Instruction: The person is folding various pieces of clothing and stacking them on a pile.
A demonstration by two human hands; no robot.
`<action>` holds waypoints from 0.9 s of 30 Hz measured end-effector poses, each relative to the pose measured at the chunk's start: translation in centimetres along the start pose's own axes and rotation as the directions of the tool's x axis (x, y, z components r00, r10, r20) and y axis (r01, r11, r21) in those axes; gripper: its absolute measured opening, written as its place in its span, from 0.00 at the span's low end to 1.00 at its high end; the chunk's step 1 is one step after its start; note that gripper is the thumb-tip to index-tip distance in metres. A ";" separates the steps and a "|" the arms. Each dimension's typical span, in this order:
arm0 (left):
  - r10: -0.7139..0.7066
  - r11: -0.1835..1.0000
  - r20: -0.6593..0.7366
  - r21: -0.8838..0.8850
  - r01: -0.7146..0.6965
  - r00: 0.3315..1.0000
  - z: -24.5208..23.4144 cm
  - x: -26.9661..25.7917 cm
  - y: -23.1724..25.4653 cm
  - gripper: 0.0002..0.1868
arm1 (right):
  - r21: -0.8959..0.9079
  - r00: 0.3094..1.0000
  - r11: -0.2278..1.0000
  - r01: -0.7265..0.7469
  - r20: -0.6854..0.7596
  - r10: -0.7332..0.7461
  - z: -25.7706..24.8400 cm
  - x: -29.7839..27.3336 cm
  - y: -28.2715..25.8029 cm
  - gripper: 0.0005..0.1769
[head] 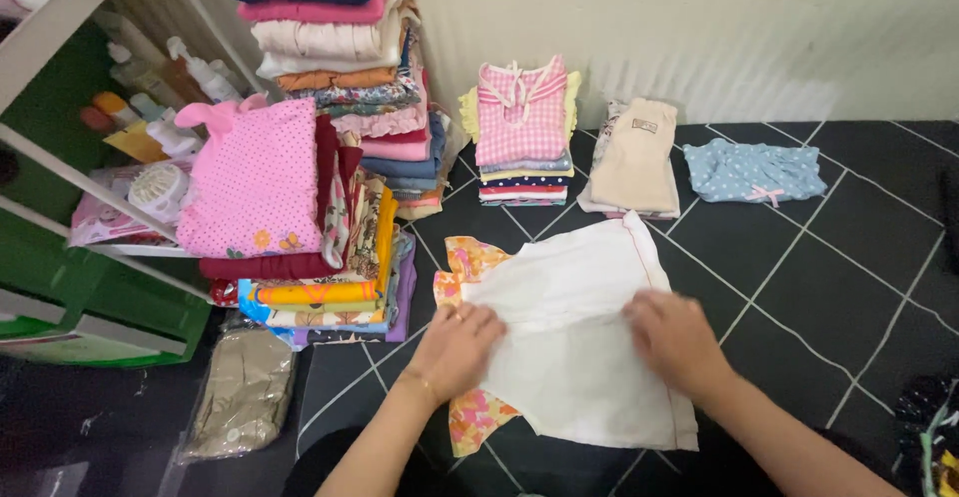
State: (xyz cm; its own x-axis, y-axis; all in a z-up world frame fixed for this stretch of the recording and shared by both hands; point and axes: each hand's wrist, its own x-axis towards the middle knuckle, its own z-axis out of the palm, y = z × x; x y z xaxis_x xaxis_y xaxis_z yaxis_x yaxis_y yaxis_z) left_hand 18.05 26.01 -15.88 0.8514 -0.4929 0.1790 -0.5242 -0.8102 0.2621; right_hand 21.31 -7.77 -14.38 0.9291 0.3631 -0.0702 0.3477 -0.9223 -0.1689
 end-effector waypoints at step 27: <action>-0.776 0.563 -0.067 -0.523 0.640 0.628 8.6 -2.6 -0.9 0.20 | 0.772 0.811 0.465 -0.434 0.110 0.574 5.3 1.1 4.6 0.31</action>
State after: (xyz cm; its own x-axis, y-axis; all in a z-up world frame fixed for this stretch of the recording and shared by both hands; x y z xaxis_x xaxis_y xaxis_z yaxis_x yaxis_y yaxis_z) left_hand 16.47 25.30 -24.73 0.9399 0.3404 -0.0275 0.2414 -0.6055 0.7584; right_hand 23.27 -10.89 -20.48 0.9396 -0.2202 -0.2621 -0.3386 -0.4839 -0.8070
